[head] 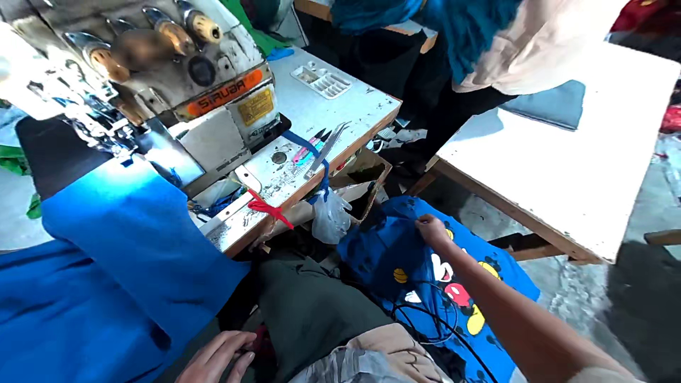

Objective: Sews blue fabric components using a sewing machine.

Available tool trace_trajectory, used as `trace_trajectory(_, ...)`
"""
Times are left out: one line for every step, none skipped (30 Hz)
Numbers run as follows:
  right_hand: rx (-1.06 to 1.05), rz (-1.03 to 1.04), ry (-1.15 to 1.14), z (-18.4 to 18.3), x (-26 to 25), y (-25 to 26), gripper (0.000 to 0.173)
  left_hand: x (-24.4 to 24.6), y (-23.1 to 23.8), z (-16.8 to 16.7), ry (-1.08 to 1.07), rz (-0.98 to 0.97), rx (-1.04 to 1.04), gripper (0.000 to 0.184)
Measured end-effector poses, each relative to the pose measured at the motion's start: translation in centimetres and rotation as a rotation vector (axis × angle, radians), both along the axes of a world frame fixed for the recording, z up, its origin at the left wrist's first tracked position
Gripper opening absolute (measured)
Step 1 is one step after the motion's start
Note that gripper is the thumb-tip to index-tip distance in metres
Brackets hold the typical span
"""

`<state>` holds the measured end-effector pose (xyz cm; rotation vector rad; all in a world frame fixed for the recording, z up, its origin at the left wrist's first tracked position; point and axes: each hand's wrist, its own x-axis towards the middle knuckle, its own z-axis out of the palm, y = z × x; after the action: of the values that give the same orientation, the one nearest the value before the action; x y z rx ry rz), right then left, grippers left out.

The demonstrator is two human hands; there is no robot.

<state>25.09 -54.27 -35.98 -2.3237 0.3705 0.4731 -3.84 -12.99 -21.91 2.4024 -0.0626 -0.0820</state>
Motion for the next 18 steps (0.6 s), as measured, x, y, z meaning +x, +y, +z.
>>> trace_trajectory(0.004,0.081,-0.019,0.9,-0.1,0.0,0.030,0.1,0.0,-0.1,0.004,-0.004,-0.005,0.022)
trace_trajectory(0.020,0.179,-0.027,1.7,0.0,0.0,0.028,0.1,-0.1,-0.1,0.007,-0.005,-0.008,0.022)
trace_trajectory(0.023,0.216,-0.044,2.3,0.3,-0.4,0.028,0.2,-0.3,0.0,0.011,-0.006,-0.011,0.022)
trace_trajectory(0.001,0.169,-0.085,2.8,0.9,-1.6,0.028,0.3,-0.5,0.2,0.013,-0.010,-0.010,0.022)
trace_trajectory(-0.029,0.058,-0.155,3.3,1.6,-3.1,0.030,0.7,-0.7,0.5,0.008,-0.016,-0.005,0.022)
trace_trajectory(-0.063,-0.069,-0.233,4.1,2.2,-4.5,0.032,1.0,-0.8,0.7,-0.005,-0.024,0.001,0.022)
trace_trajectory(-0.089,-0.179,-0.304,5.1,2.7,-5.8,0.036,1.2,-0.8,0.9,-0.016,-0.032,0.007,0.022)
trace_trajectory(-0.099,-0.256,-0.364,6.3,3.0,-6.8,0.039,1.3,-0.8,1.0,-0.025,-0.042,0.009,0.022)
trace_trajectory(-0.097,-0.300,-0.419,7.7,3.2,-7.5,0.040,1.6,-0.8,1.2,-0.028,-0.055,0.009,0.023)
trace_trajectory(-0.092,-0.308,-0.477,9.2,3.3,-8.1,0.039,1.9,-0.9,1.5,-0.027,-0.070,0.005,0.023)
trace_trajectory(-0.096,-0.294,-0.539,11.0,3.2,-8.7,0.039,2.2,-1.0,1.8,-0.028,-0.086,-0.003,0.023)
trace_trajectory(-0.109,-0.276,-0.596,12.9,2.9,-9.1,0.039,2.5,-1.1,2.1,-0.029,-0.104,-0.012,0.023)
trace_trajectory(-0.118,-0.252,-0.655,14.7,2.4,-9.3,0.040,2.8,-1.3,2.3,-0.036,-0.120,-0.019,0.023)
trace_trajectory(-0.120,-0.227,-0.714,16.3,1.9,-9.1,0.040,3.1,-1.6,2.5,-0.048,-0.138,-0.028,0.023)
trace_trajectory(-0.118,-0.187,-0.760,17.7,1.5,-8.5,0.040,3.6,-2.0,2.7,-0.062,-0.160,-0.036,0.023)
trace_trajectory(-0.102,-0.122,-0.782,18.7,1.0,-7.3,0.040,4.1,-2.5,3.0,-0.082,-0.186,-0.046,0.023)
trace_trajectory(-0.072,-0.035,-0.771,19.4,0.3,-5.6,0.038,4.8,-3.2,3.2,-0.111,-0.209,-0.061,0.023)
trace_trajectory(-0.034,0.078,-0.735,19.9,-0.8,-3.3,0.035,5.4,-4.0,3.3,-0.156,-0.222,-0.079,0.025)
